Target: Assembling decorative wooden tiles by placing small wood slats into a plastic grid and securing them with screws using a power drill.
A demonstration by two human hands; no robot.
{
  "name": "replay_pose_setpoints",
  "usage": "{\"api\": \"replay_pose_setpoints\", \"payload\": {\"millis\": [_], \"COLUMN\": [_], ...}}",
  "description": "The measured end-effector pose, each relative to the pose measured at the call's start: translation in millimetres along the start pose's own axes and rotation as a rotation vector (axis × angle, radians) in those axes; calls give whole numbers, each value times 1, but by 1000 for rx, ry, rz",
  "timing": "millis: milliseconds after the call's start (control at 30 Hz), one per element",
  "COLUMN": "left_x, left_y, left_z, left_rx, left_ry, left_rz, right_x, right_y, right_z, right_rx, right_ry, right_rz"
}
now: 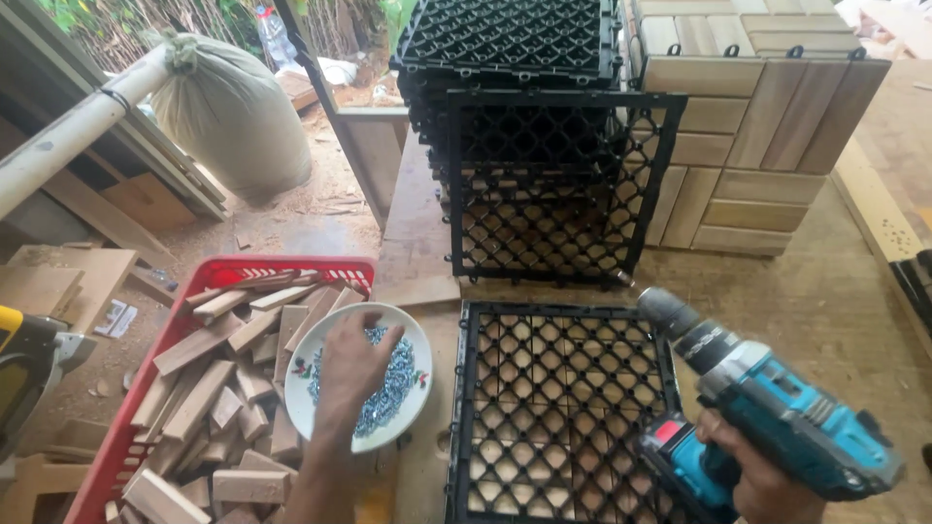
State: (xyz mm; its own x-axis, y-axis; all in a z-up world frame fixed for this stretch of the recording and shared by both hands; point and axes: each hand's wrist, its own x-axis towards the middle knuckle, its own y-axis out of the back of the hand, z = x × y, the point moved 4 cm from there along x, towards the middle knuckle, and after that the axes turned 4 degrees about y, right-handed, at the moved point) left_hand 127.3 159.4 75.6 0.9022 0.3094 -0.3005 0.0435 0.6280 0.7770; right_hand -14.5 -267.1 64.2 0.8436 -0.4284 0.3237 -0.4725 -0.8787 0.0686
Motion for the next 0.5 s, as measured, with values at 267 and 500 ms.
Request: {"api": "replay_pose_setpoints", "payload": {"millis": [267, 500], "left_x": [-31, -3], "left_y": [-35, -35], "left_z": [-99, -123], "left_rx": [100, -180], "left_ry": [78, -161], "left_rz": [21, 317], "right_x": [8, -14], "right_y": [40, 2], "right_z": [-16, -64], "right_rx": [-506, -278], "right_ry": [107, -460], "right_rz": [-311, -244]}}
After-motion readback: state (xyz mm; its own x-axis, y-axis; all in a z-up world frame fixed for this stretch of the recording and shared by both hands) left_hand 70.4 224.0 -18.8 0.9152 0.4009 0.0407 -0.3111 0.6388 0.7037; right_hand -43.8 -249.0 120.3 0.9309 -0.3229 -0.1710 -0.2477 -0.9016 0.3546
